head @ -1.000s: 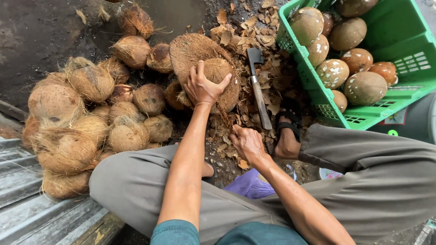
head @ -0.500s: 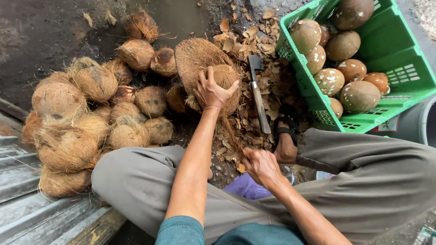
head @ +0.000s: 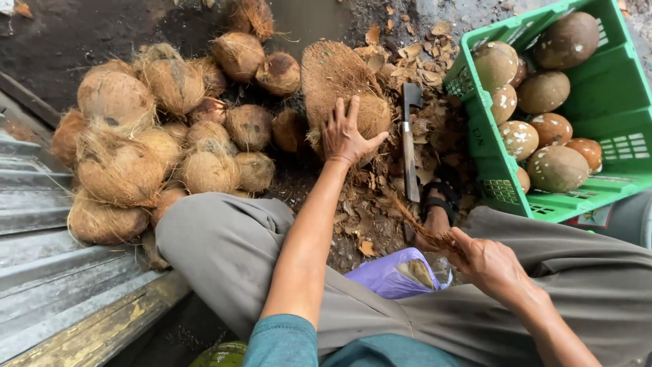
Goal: Peeling the outer fibrous husk from coconuts using a cleaver
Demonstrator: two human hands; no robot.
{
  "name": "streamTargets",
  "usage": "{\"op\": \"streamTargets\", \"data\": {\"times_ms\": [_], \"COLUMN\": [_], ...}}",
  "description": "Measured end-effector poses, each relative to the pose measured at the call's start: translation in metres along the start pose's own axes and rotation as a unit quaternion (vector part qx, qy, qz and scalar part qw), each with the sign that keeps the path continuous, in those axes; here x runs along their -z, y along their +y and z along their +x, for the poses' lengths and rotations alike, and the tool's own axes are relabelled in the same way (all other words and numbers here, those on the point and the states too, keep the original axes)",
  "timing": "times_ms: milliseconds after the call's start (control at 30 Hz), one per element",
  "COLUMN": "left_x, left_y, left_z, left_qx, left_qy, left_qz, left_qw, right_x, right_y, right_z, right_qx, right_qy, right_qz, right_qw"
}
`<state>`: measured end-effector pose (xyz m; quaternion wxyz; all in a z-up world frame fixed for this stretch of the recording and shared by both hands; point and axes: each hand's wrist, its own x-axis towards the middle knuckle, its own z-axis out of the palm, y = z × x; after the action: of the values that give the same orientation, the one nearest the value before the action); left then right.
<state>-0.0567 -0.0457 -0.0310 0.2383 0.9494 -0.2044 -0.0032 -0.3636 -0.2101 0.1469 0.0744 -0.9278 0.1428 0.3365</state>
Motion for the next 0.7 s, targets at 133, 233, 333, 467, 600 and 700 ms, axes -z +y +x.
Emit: {"op": "streamTargets", "data": {"times_ms": [133,233,333,467,600,700], "left_x": [0.004,0.002,-0.001,-0.005,-0.010,-0.020], "left_y": [-0.002,-0.004,-0.007,-0.008,-0.010,-0.008], "left_z": [-0.002,-0.002,0.001,0.001,0.002,0.001], "left_qx": [-0.022,-0.015,-0.036,-0.057,-0.080,-0.076], "left_qy": [0.026,-0.008,-0.011,0.007,0.039,0.018], "left_qz": [-0.002,-0.010,0.006,-0.008,-0.019,-0.048], "left_qw": [0.999,1.000,0.999,0.998,0.996,0.996], "right_x": [0.035,0.056,0.066,0.080,0.100,0.120], "right_y": [-0.002,-0.003,0.002,-0.023,-0.070,-0.119], "right_z": [0.014,0.027,0.050,0.079,0.104,0.106], "right_qx": [0.026,0.037,0.094,0.160,0.241,0.242], "right_qy": [0.004,-0.021,-0.100,-0.146,-0.186,-0.228], "right_qz": [-0.025,-0.078,-0.140,-0.266,-0.332,-0.291], "right_qw": [0.999,0.996,0.981,0.939,0.893,0.897]}}
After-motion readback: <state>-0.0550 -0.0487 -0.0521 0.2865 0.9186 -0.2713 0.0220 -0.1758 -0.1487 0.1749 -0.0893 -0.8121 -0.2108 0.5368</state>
